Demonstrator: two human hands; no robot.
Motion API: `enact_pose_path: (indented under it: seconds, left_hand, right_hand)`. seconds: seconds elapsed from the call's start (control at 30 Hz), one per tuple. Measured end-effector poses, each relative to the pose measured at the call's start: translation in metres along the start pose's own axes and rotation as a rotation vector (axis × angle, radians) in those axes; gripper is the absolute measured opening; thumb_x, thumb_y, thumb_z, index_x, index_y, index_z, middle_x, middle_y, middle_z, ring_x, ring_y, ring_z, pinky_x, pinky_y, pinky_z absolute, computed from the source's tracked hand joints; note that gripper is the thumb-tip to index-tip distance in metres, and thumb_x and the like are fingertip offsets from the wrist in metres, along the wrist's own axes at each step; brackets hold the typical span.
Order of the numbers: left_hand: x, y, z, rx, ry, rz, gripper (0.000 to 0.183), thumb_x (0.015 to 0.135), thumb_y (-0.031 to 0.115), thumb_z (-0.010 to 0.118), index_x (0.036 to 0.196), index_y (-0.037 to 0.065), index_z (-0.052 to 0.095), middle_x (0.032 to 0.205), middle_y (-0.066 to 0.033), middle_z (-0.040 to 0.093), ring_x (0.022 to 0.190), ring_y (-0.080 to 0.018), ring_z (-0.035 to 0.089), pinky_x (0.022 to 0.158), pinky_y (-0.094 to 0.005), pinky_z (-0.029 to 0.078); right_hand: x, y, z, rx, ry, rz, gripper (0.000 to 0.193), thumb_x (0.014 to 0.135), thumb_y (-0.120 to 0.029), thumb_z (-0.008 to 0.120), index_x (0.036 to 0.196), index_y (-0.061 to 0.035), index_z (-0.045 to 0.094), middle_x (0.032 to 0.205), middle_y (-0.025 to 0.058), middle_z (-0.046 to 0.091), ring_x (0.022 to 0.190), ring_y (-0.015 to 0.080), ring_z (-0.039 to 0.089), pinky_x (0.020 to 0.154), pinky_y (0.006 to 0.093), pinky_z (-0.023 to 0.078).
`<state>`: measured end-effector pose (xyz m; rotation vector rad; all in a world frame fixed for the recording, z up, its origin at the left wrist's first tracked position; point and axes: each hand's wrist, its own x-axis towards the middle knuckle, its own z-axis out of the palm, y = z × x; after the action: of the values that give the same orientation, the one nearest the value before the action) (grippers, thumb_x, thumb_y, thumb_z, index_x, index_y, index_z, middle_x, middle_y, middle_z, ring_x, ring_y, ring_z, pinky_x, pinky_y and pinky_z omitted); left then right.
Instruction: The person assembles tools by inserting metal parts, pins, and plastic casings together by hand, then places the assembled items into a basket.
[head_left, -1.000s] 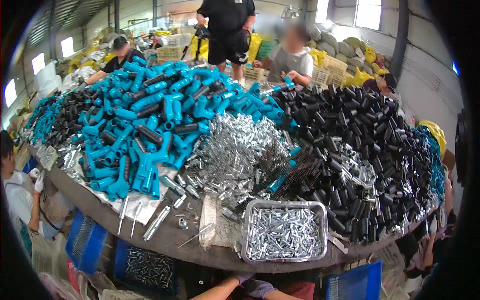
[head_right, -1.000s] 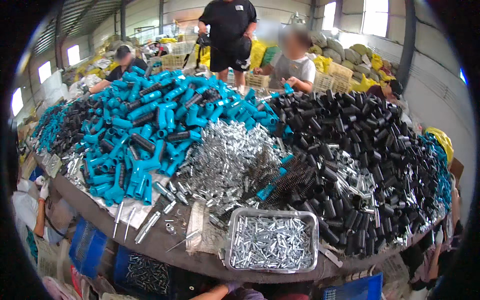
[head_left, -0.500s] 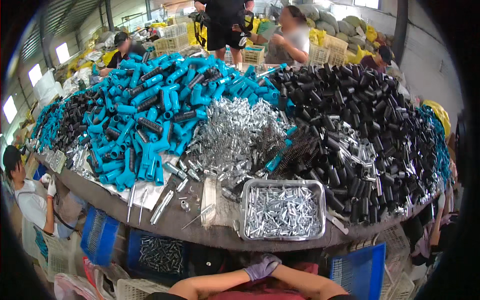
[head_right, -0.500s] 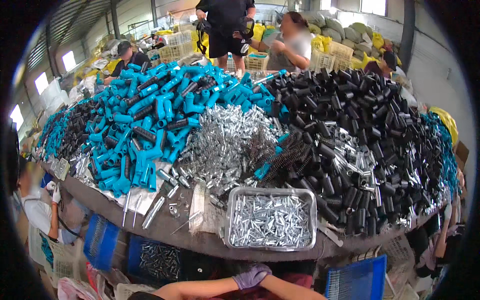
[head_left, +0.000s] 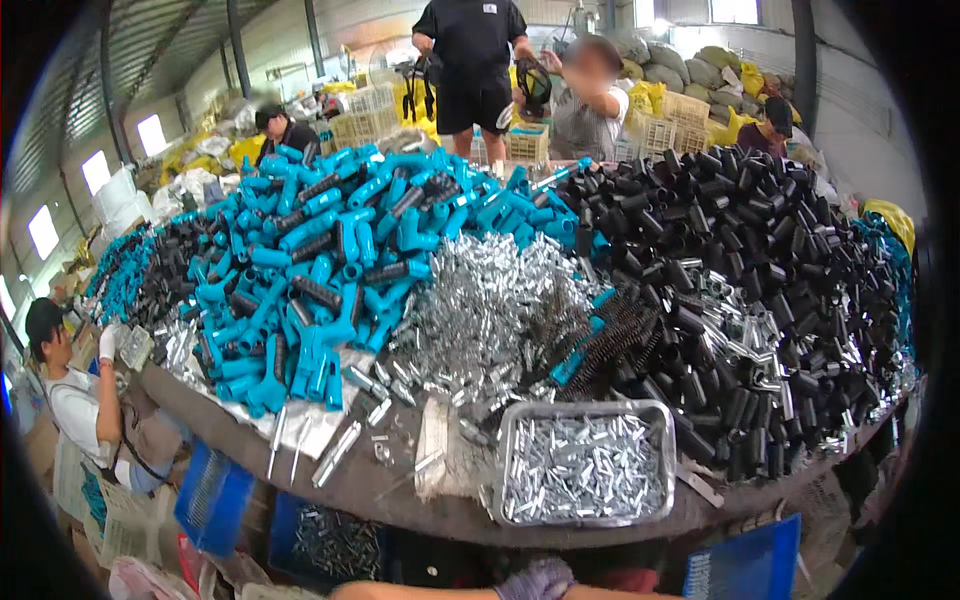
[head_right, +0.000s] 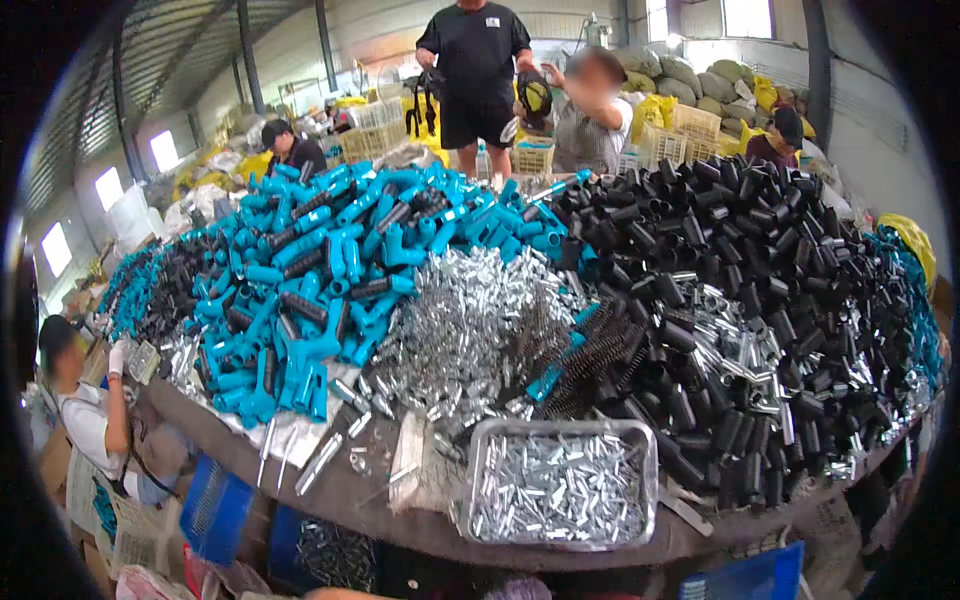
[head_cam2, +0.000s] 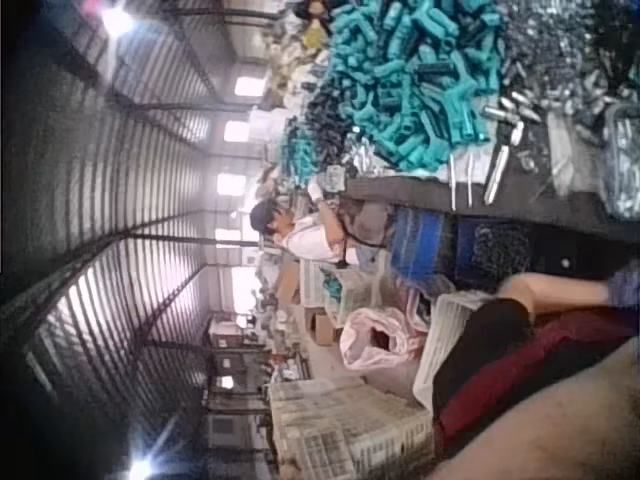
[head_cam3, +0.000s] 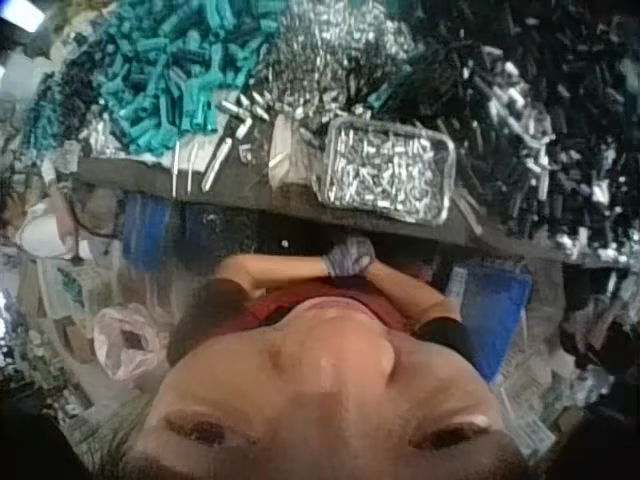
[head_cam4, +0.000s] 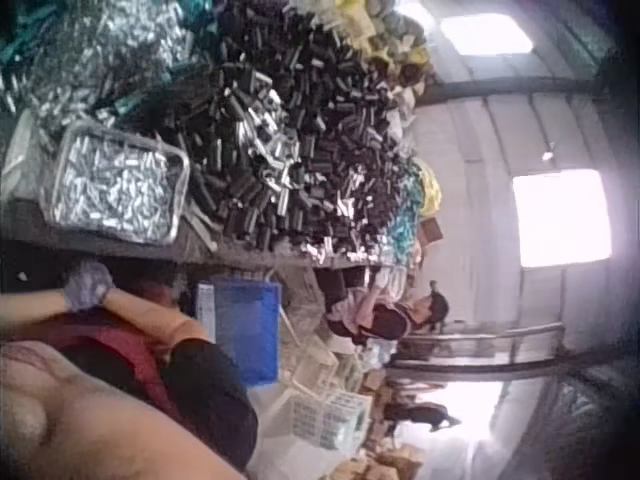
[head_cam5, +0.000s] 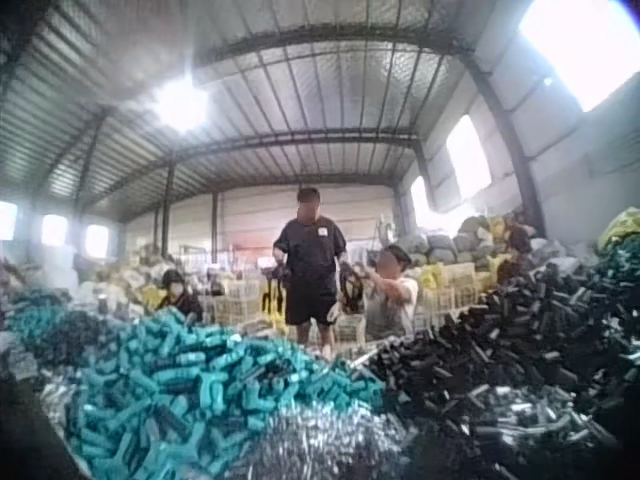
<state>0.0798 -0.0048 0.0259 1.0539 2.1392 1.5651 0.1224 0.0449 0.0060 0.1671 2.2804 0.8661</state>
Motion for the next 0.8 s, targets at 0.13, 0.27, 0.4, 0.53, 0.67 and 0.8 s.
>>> enact_pose_path:
  seconds: [0.13, 0.27, 0.4, 0.53, 0.67, 0.8]
  left_hand:
    - [0.012, -0.053, -0.059, -0.073, 0.078, -0.117, 0.023, 0.085, 0.024, 0.047, 0.087, 0.004, 0.058, 0.085, -0.0123, 0.06, 0.078, -0.0285, 0.056, 0.074, -0.0379, 0.045]
    - [0.036, -0.089, -0.1, -0.186, 0.137, -0.216, 0.022, 0.085, 0.025, 0.047, 0.087, 0.005, 0.058, 0.084, -0.0118, 0.059, 0.076, -0.0274, 0.056, 0.072, -0.0383, 0.045]
    - [0.044, -0.125, -0.108, -0.341, 0.193, -0.357, 0.022, 0.085, 0.026, 0.048, 0.087, 0.007, 0.058, 0.082, -0.0113, 0.058, 0.074, -0.0263, 0.055, 0.071, -0.0386, 0.046]
    - [0.035, -0.125, -0.097, -0.498, 0.243, -0.502, 0.021, 0.086, 0.027, 0.049, 0.087, 0.008, 0.058, 0.081, -0.0108, 0.057, 0.071, -0.0252, 0.054, 0.069, -0.0389, 0.046]
    - [0.036, -0.099, -0.083, -0.719, 0.464, -0.547, 0.021, 0.086, 0.029, 0.049, 0.087, 0.009, 0.058, 0.08, -0.0103, 0.057, 0.069, -0.0241, 0.054, 0.067, -0.0393, 0.047]
    - [0.041, -0.076, -0.075, -1.055, 0.825, -0.48, 0.021, 0.086, 0.03, 0.05, 0.087, 0.011, 0.057, 0.079, -0.0098, 0.056, 0.067, -0.023, 0.053, 0.065, -0.0396, 0.047]
  right_hand:
    - [-0.022, -0.035, 0.005, -0.141, 0.225, 0.565, 0.024, 0.069, 0.004, 0.063, 0.092, 0.0006, 0.058, 0.09, 0.0157, 0.06, 0.081, 0.0255, 0.06, 0.074, 0.0389, 0.049]
    - [-0.002, -0.029, -0.012, 0.059, 0.216, 0.203, 0.028, 0.07, -0.005, 0.06, 0.098, -0.0027, 0.056, 0.091, 0.016, 0.061, 0.083, 0.0269, 0.06, 0.074, 0.0393, 0.049]
    - [0.017, -0.025, -0.008, 0.235, 0.17, -0.181, 0.033, 0.072, -0.013, 0.058, 0.104, -0.006, 0.054, 0.092, 0.0163, 0.061, 0.084, 0.0283, 0.06, 0.074, 0.0397, 0.048]
    - [0.006, -0.013, 0.005, 0.426, 0.115, -0.546, 0.039, 0.073, -0.022, 0.055, 0.11, -0.0093, 0.052, 0.093, 0.0166, 0.062, 0.085, 0.0297, 0.06, 0.074, 0.0401, 0.048]
    - [-0.001, 0.036, 0.007, 0.429, 0.125, -0.93, 0.045, 0.074, -0.031, 0.052, 0.115, -0.0126, 0.05, 0.094, 0.0169, 0.062, 0.087, 0.0311, 0.061, 0.074, 0.0405, 0.048]
    - [-0.084, 0.137, -0.045, 0.318, 0.208, -0.992, 0.046, 0.077, -0.033, 0.05, 0.121, -0.0192, 0.047, 0.098, 0.0144, 0.062, 0.088, 0.0309, 0.06, 0.075, 0.0413, 0.047]
